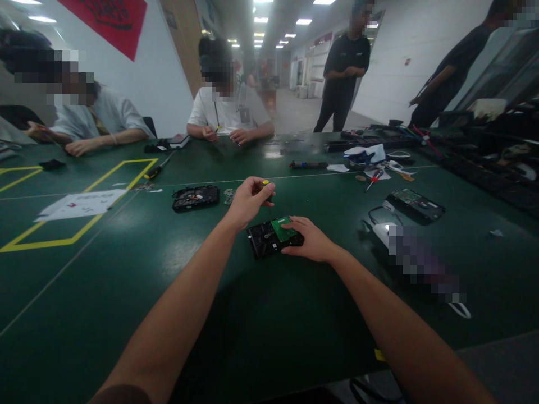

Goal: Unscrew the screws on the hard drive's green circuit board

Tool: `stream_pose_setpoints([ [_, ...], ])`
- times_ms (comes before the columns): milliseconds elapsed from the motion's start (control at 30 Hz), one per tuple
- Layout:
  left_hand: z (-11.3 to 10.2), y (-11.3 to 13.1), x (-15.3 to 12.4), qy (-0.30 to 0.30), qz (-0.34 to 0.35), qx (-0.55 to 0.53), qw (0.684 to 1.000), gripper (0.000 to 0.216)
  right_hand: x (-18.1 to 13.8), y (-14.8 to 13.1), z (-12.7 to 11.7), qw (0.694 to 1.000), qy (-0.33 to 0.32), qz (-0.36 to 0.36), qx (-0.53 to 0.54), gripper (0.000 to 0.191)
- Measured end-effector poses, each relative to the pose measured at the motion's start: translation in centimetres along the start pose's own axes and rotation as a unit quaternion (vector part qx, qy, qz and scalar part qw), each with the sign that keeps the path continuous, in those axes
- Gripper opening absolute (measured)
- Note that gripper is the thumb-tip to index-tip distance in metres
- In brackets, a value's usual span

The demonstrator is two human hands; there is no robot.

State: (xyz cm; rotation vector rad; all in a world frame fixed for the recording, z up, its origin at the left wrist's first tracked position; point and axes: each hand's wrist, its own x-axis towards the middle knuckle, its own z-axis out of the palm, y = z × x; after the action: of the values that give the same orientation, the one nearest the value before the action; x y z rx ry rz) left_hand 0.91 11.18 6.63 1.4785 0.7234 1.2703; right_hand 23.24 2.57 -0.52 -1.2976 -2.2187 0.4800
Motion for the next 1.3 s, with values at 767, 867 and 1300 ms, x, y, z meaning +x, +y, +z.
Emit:
stream_pose_setpoints([
  [767,0.29,0.54,-0.23,-0.045,0.008,0.011,0.999,0.029,-0.13,-0.01,0.08,1.000,0.005,0.006,0.012,0.074],
  [867,0.17,0.55,-0.19,-0.043,0.017,0.016,0.999,0.029,-0.13,-0.20,-0.01,1.000,0.006,0.007,0.007,0.075],
  [1300,0.03,1.00,0.13,0.006,0.046,0.024,0.999,0.030,0.01,-0.44,-0.30,1.000,0.002,-0.005,0.012,0.074],
])
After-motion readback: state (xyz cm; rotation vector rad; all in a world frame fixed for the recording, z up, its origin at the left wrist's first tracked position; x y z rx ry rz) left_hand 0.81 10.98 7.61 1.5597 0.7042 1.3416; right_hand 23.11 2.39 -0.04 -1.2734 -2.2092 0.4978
